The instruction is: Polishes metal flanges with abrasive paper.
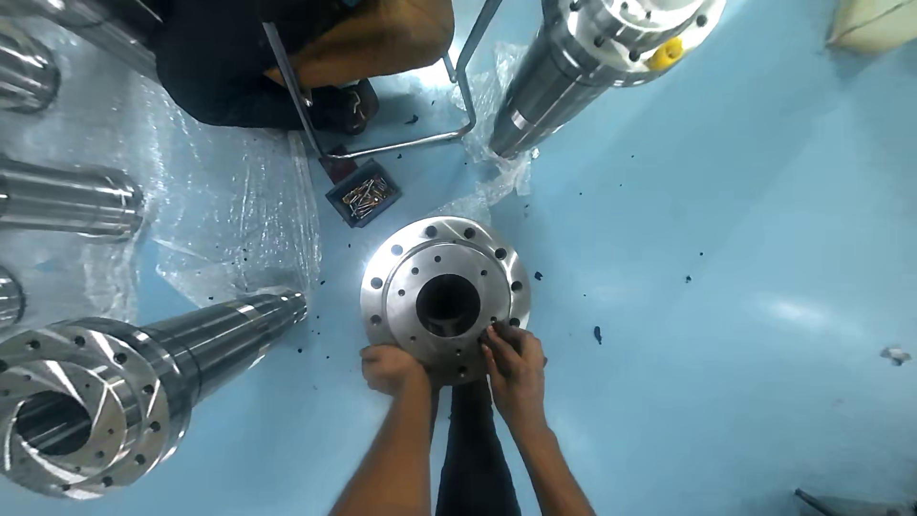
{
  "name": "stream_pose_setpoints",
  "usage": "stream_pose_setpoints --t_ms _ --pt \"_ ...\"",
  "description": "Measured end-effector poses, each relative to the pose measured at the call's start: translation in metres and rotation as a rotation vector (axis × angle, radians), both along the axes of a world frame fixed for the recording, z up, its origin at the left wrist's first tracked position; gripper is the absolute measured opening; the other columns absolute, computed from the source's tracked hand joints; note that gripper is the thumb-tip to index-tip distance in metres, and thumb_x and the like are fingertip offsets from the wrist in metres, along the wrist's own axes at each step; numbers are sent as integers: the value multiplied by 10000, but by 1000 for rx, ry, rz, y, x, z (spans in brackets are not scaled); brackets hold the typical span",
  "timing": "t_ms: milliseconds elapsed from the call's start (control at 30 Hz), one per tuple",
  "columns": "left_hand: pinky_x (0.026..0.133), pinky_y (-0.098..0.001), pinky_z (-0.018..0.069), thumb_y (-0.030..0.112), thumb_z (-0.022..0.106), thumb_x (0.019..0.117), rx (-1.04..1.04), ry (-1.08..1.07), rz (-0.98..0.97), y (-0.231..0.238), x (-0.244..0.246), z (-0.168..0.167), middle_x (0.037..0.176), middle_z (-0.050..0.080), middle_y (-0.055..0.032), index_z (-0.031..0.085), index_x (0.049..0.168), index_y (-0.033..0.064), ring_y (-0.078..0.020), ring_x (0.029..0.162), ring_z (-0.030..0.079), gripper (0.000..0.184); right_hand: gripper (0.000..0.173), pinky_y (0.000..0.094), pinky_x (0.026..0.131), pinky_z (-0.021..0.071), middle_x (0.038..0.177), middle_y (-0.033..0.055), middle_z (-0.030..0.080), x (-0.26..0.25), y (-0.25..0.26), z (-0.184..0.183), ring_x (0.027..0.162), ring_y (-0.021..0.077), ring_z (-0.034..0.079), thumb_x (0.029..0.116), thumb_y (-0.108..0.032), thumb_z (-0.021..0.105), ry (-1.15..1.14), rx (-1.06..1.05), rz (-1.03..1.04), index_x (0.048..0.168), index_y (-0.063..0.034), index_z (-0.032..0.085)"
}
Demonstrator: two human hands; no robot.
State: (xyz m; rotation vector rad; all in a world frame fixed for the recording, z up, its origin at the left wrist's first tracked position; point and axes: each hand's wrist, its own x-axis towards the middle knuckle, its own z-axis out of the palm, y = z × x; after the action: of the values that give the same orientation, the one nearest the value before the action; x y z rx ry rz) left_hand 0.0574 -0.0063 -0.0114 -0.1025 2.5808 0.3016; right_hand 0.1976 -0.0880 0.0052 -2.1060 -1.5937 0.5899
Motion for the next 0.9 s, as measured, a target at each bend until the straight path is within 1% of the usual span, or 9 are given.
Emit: stream_pose_setpoints --t_ms 100,267,333,400,567,667,733,800,900 --pt "958 -598 505 331 314 1130 1 9 7 2 0 1 1195 689 -281 687 1143 -54 -445 1172 648 536 268 508 900 521 1115 150 686 1 -5 0 1050 328 641 921 -198 677 2 -1 10 1150 -125 796" --pt "952 -587 512 322 300 1131 -16 8 -12 -1 0 3 1191 694 -268 688 1139 -45 -431 1170 653 535 258 513 881 509 1092 124 677 10 12 4 1031 316 631 905 -154 675 18 21 90 1131 -116 793" --pt "952 -590 511 321 306 1130 0 4 1 0 0 0 1194 691 -269 684 1144 -43 -433 1168 652 525 266 511 896 517 1127 108 685 13 9 4 1058 302 638 915 -157 677 22 -10 77 1156 -140 790" --pt "941 -596 512 324 313 1127 12 9 5 0 -1 -2 1181 693 -273 687 1136 -43 -436 1160 654 524 260 515 886 522 1133 104 692 12 3 4 1058 298 644 913 -149 677 23 -28 53 1145 -144 794" --pt "971 -584 506 329 303 1136 -11 7 -13 -1 0 1 1195 694 -268 688 1146 -43 -431 1185 647 535 242 504 831 495 1038 115 669 9 18 5 986 311 623 898 -157 677 23 3 51 1101 -109 801" --pt "964 -591 505 339 300 1134 7 -4 0 2 -1 1 1195 688 -277 681 1148 -52 -437 1181 645 546 259 484 879 521 1070 116 667 8 15 0 1027 299 626 916 -184 674 54 -3 8 1137 -120 792" --pt "966 -598 506 333 297 1131 8 -18 1 2 -1 3 1206 682 -289 676 1160 -62 -447 1188 640 548 270 487 875 538 1082 131 654 6 10 -1 1030 303 628 918 -205 679 91 -13 -44 1145 -106 786" --pt "964 -592 507 336 299 1129 2 -19 11 3 0 4 1199 685 -284 679 1153 -56 -441 1185 642 546 256 436 859 554 1082 103 649 5 10 0 1022 253 634 914 -232 695 146 -21 -98 1123 -119 789" --pt "956 -588 509 335 311 1127 6 -11 25 3 -1 3 1187 692 -276 689 1125 -49 -433 1173 649 539 212 359 825 579 1110 68 651 7 14 8 1018 184 646 916 -205 710 254 -78 -160 1098 -124 784"
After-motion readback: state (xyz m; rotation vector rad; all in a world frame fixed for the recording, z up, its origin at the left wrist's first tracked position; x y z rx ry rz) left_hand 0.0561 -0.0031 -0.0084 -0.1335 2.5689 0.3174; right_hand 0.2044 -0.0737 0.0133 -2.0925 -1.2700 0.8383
